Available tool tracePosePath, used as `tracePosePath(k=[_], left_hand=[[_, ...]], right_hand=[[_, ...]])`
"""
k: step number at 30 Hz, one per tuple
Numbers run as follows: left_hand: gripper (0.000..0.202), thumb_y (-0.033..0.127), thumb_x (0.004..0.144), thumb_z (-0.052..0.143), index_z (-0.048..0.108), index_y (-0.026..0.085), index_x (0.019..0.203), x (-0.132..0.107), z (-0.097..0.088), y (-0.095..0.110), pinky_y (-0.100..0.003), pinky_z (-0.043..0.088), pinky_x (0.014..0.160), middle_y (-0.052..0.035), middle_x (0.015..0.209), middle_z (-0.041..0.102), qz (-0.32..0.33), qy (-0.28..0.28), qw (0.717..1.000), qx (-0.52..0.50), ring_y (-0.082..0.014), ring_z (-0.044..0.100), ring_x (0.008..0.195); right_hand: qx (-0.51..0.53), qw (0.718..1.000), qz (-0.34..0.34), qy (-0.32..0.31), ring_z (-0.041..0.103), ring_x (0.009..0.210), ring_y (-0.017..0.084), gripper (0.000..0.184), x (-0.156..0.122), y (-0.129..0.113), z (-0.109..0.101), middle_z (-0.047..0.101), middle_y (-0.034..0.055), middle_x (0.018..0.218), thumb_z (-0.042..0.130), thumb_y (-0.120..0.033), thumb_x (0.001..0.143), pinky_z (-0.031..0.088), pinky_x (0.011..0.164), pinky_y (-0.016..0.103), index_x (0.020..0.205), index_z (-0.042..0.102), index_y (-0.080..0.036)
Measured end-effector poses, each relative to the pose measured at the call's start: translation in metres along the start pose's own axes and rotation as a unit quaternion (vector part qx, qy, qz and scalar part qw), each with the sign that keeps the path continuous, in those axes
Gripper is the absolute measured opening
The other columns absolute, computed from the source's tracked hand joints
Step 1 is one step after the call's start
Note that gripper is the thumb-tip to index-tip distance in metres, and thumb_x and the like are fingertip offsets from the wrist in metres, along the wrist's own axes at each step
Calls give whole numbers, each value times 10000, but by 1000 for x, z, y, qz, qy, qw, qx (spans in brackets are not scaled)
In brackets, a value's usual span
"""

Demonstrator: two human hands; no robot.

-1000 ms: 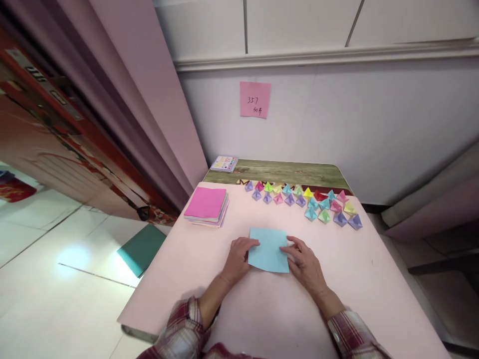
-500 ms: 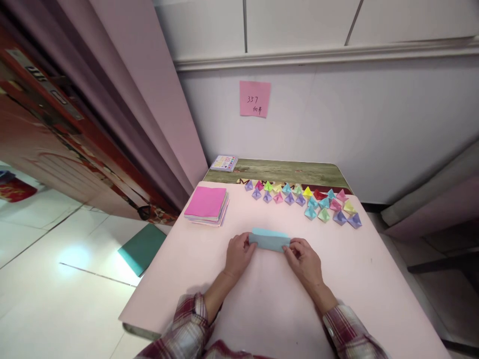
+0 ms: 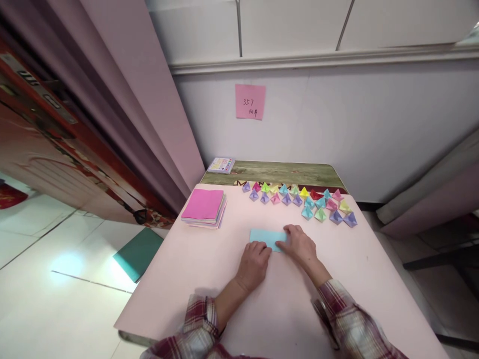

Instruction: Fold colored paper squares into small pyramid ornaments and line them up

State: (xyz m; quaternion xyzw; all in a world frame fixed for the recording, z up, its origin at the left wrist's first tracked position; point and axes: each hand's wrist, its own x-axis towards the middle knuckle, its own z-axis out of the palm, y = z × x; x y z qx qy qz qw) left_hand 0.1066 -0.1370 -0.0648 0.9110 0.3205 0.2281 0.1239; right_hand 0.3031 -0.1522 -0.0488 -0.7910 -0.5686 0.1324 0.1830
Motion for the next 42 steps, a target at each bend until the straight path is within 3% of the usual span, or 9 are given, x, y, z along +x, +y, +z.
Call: tracePosePath(k=[6,10,13,18,25,29,33,36,42], left_hand=[[247,129,897,469,612,199,1086,-3,0,-2,-385,418,823,-83,982,612,22,12,999,24,-223,524,935],[226,138,892,488,615,193,1070,-3,0,-1,-387,417,838,-84,988,616,19,15,1000,15,-224,522,941],[241,188,892,514,598,184,1118,-2,-1,0,-408,414,874,-90,1028,620,8,8,1000,0,-235,520,968],[379,253,883,550,531,160,1249,-3,-2,-1,-432,419,899,-109,1076,627,3,20,1000,-1,-252,540,998],[300,264,850,616,607,180,1137,0,2,0,-423,398,908,-104,1062,651,8,117,992,49,-246,563,974],[196,131,846,550,660,197,993,15,-6,-1,-414,401,873,-85,991,674,15,138,989,58,-232,566,921],[193,115,844,527,684,205,908,33,-36,6,-372,421,828,-65,874,682,-45,171,981,-79,-208,571,871],[143,280,837,611,682,183,760,41,-60,17,-317,428,737,-44,771,654,-196,176,925,-274,-190,561,779],[362,435,679,770,708,147,889,37,-80,33,-241,430,610,-34,763,660,-415,61,629,-654,-121,540,622]], right_hand=[[-51,988,52,-135,620,740,207,361,19,-13,-16,656,11,752,774,-491,597,322,570,272,793,614,-234],[23,993,43,-111,575,619,161,285,11,-5,-12,619,-13,628,712,-451,668,305,533,258,616,549,-223],[141,987,50,-59,578,591,149,208,4,0,-5,624,-28,627,689,-404,685,359,543,247,742,586,-232],[310,944,109,-7,609,552,162,498,1,3,4,639,-40,623,650,-398,709,444,575,264,1156,563,-197],[490,855,168,27,598,519,158,540,-20,-5,16,590,-61,564,678,-418,690,463,523,258,1153,563,-164],[593,785,179,20,605,545,147,569,-36,-19,3,554,-76,574,757,-452,656,527,585,281,1105,562,-161],[609,783,121,45,646,653,169,570,-47,-29,-29,645,-4,716,690,-506,769,550,609,296,1210,525,-185],[593,796,97,74,596,579,139,561,-52,-32,-49,651,8,756,651,-507,812,516,535,268,1262,505,-206],[508,857,77,45,605,680,171,504,-56,-36,-60,661,47,839,671,-541,782,525,657,309,1151,618,-201]])
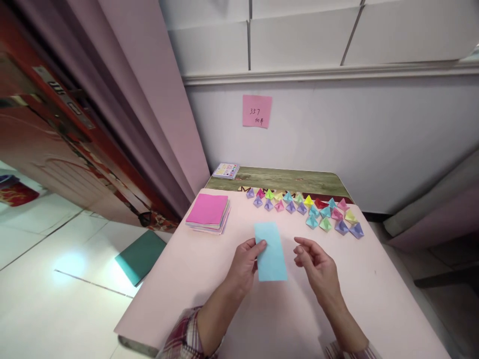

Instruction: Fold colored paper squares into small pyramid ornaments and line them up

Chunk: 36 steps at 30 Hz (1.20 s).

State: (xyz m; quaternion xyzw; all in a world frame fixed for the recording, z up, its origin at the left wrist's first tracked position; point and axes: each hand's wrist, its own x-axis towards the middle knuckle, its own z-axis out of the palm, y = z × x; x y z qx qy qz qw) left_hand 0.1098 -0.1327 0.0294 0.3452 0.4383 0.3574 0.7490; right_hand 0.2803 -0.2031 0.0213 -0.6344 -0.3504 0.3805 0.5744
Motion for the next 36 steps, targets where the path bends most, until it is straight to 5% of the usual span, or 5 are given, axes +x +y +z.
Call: tracePosePath(k=[6,10,19,26,36], left_hand=[[400,426,675,786,727,122,929,-18,8,8,-254,459,665,-77,814,703,-15,-104,993,53,-161,603,710],[338,419,720,752,713,109,849,-26,15,15,-248,444,674,-58,753,684,36,-134,987,86,-150,585,689],[284,451,769,692,680,168,793,-31,4,27,-218,429,612,-13,687,637,213,57,949,225,-127,554,643],[862,846,747,306,713,92,843,-38,17,21,-355,526,572,-185,820,715,-169,-166,971,14,-257,678,683],[323,377,687,792,700,109,843,-35,32,18,-285,493,692,-94,805,721,-18,-29,996,-88,-179,639,716]], right_hand=[[111,973,102,-172,628,757,197,485,-4,-15,7,691,76,850,585,-618,815,524,737,333,952,694,-166],[157,976,97,-113,535,571,123,364,-7,-20,10,635,10,664,760,-508,703,466,565,240,788,677,-164],[100,995,-2,-28,526,591,127,275,-11,-20,3,597,-4,630,699,-445,782,456,555,233,724,641,-183],[-84,959,-266,-57,616,1019,249,105,-11,-16,-3,687,70,1033,634,-282,846,503,894,407,872,733,-259],[-182,908,-372,-59,408,1328,312,330,-15,-13,-13,413,68,1446,639,-157,795,424,1027,510,1079,704,-313]])
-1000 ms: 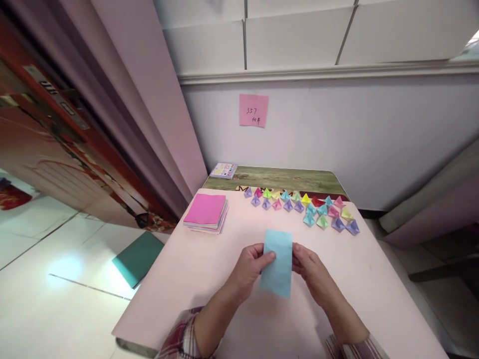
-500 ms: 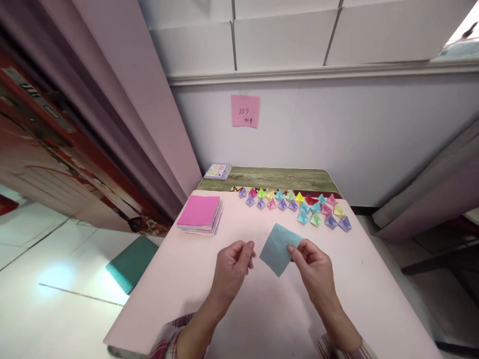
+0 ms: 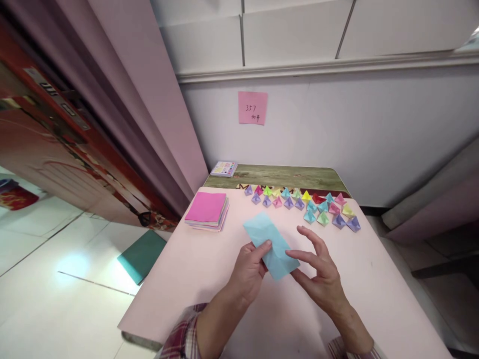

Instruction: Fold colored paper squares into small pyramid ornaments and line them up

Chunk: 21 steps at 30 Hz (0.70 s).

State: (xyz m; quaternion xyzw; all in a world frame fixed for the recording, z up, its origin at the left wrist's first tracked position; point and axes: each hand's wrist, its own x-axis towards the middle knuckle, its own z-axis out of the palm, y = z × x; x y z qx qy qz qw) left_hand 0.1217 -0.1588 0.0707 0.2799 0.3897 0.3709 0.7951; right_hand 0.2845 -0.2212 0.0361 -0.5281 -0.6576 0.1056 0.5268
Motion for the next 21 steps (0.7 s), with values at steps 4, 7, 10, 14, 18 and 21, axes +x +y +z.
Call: tracePosePath(k=[4,7,10,14,18,21], left_hand=[[309,374,687,795,692,117,823,-2,4,-1,-276,476,687,-76,789,713,17,6,1000,-16,-174,638,721],[292,360,686,798,685,122,811,-3,5,-2,-277,485,690,-61,768,703,9,6,999,-32,-159,631,696],[263,357,719,775,674,125,794,-5,6,-2,-310,511,750,-59,770,706,9,-13,999,-47,-167,643,717],[346,431,778,713,688,100,873,-8,10,-1,-404,515,860,-114,870,727,26,-53,997,-53,-233,677,844],[394,450,776,711,688,95,943,-10,16,-3,-438,503,903,-139,942,727,59,-70,995,-37,-263,677,919],[308,289,688,803,683,123,918,-10,15,-7,-416,499,915,-91,897,733,85,-64,994,-6,-233,675,891]], right_hand=[[-27,999,-26,6,422,1309,327,238,2,-3,6,458,55,1408,681,-191,787,399,1037,539,975,741,-323],[-21,999,-10,33,455,1274,328,110,3,-5,8,500,70,1360,721,-246,779,404,1027,533,875,747,-291],[0,998,33,53,487,1238,323,38,1,-8,10,524,94,1333,718,-293,791,446,980,499,801,730,-258],[18,987,118,102,557,1136,298,135,-2,-13,15,604,118,1209,685,-345,811,481,919,463,749,669,-226],[78,968,207,121,618,895,234,219,-3,-16,22,659,94,945,670,-387,815,527,768,366,709,594,-212],[114,950,265,119,588,718,181,250,-4,-18,27,618,38,751,695,-419,791,522,683,312,729,573,-210]])
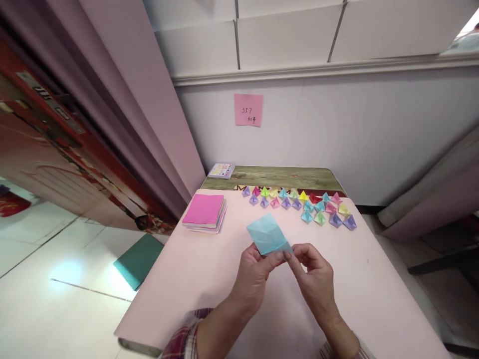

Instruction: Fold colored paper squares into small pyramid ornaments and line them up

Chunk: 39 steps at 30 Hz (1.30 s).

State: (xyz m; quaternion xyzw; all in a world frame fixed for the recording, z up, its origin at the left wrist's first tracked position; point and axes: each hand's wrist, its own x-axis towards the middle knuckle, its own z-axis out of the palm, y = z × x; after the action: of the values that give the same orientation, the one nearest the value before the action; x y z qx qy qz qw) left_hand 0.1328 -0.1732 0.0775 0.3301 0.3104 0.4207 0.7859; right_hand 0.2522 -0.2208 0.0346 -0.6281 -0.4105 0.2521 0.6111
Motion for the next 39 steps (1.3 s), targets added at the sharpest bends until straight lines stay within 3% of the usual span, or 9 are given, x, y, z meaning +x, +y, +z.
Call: tracePosePath(k=[4,8,12,14,19,26,29,32,39], left_hand=[[261,259,717,764,669,138,927,2,-6,-3,-396,520,849,-66,851,728,11,23,999,27,-210,671,826],[297,254,716,757,655,139,970,3,-10,4,-332,520,747,-68,860,718,1,8,997,79,-183,648,763],[291,265,720,761,676,125,960,0,-13,10,-257,475,664,-62,808,697,-47,-74,986,144,-152,608,703],[287,280,723,764,685,122,950,-2,-15,11,-241,456,664,-60,809,692,-60,-110,981,147,-143,596,706],[322,341,677,803,683,116,874,-2,-21,15,-219,433,638,-50,767,679,-68,-98,982,149,-128,576,668],[607,360,730,758,536,152,1255,-3,-23,26,-228,425,640,-37,807,667,-49,-102,972,206,-137,579,696],[745,320,759,726,399,193,1416,-6,-23,27,-204,372,587,50,655,539,-4,-75,958,275,-98,487,605],[690,284,789,684,420,217,1423,-8,-23,29,-200,338,573,84,594,395,41,-71,937,339,-81,391,562],[583,273,829,628,479,196,1388,-9,-24,29,-218,354,607,62,620,424,58,-83,932,347,-91,398,588]], right_hand=[[32,999,35,10,584,709,171,298,-1,0,1,609,21,749,739,-439,743,521,664,288,876,597,-213],[86,990,95,-65,623,800,199,429,8,-6,-6,662,63,880,721,-476,757,530,706,300,1070,607,-206],[150,961,162,-168,626,802,206,434,22,-13,-13,683,77,897,634,-544,814,521,713,301,1036,665,-172],[161,956,175,-172,615,732,191,474,26,-16,-15,675,63,821,611,-562,825,513,653,286,1075,667,-163],[126,979,75,-140,632,767,185,658,25,-17,-19,677,38,905,736,-411,768,530,672,288,1359,486,-266],[-44,980,-71,-179,630,836,192,312,26,-22,-31,699,48,993,723,-335,784,529,705,299,1087,709,-261],[-81,975,-81,-189,639,874,198,347,27,-24,-31,704,36,1017,720,-324,789,528,721,298,1131,691,-282],[-100,975,-81,-181,634,997,223,396,26,-24,-31,691,33,1125,719,-324,789,530,810,317,1181,664,-296],[-100,977,-60,-178,628,1045,250,411,24,-26,-33,684,49,1159,711,-359,792,525,871,354,1194,660,-284]])
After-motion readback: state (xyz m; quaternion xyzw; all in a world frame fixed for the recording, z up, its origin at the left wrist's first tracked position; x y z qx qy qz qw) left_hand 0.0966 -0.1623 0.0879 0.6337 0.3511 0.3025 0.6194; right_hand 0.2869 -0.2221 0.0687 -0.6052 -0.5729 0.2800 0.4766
